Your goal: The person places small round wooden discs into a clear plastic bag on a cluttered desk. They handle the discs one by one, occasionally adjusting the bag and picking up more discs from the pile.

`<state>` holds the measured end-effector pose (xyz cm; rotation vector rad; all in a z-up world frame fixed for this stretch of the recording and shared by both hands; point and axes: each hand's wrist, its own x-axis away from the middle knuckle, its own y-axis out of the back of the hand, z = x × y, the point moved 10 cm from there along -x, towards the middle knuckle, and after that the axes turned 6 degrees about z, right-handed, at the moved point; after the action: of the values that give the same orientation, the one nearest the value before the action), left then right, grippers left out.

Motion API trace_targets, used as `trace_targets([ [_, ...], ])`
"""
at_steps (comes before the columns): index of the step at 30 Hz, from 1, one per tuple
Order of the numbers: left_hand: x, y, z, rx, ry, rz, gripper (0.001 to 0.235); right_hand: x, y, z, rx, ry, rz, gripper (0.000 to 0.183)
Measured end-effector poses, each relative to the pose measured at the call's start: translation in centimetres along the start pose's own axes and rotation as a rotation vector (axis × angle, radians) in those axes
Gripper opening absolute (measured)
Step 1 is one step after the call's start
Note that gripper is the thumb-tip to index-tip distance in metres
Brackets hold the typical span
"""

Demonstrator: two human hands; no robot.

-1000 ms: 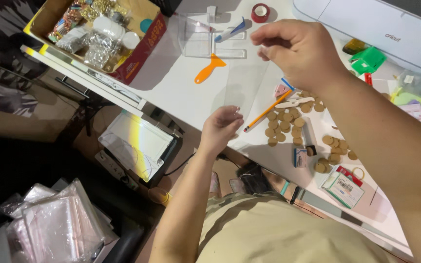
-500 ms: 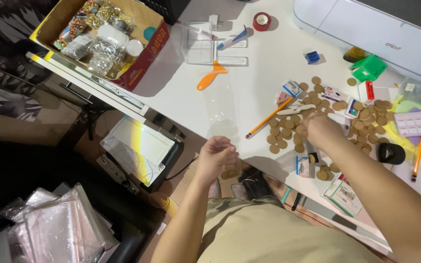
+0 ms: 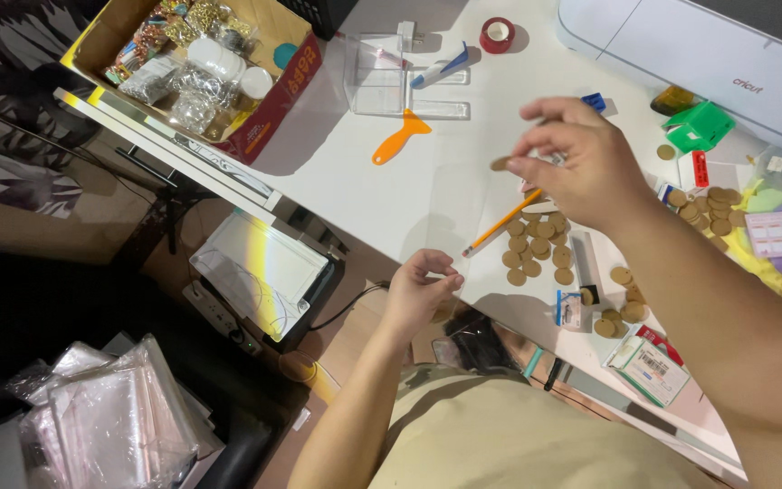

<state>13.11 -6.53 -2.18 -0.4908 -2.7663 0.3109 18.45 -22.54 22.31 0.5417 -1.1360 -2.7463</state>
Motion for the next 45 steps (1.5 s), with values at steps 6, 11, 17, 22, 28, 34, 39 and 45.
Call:
trace_targets([
  [6, 1.0, -1.5, -3.1, -0.04, 0.096, 0.044, 0.019, -2.7, -1.9, 0.0, 0.01, -0.264, 0.123, 0.005],
  [11, 0.3, -1.1, -2.9, 0.001, -0.047, 0.03, 0.027, -3.0, -1.6, 2.1, -0.001, -0.193, 0.157, 0.01],
  [17, -0.4, -0.6, -2.3, 0.019, -0.067, 0.048, 0.027, -2.6, -0.3, 3.3, -0.065, -0.154, 0.1, 0.013],
  [22, -2.0, 0.0, -0.1, 0.021, -0.072, 0.059, 0.03, 1.1, 0.2, -4.5, -0.121, -0.164, -0.081, 0.014],
  [28, -0.5, -0.5, -4.4, 0.001, -0.052, 0.056, 0.035, 9.8, -7.6, -16.8, 0.299, -0.636, 0.475, 0.029],
  [34, -1.0, -1.1, -5.3, -0.014, -0.035, 0.054, 0.037, 13.9, -12.7, -23.2, 0.636, -0.568, 0.675, 0.039],
  [39, -1.2, -1.8, -7.6, -0.045, -0.075, 0.043, 0.035, 14.8, -14.0, -24.1, 0.832, -0.515, 0.76, 0.02],
  [45, -4.1, 0.0, -3.1, -0.029, -0.078, 0.021, 0.033, 8.7, -7.9, -14.7, 0.665, -0.104, 0.192, 0.011],
])
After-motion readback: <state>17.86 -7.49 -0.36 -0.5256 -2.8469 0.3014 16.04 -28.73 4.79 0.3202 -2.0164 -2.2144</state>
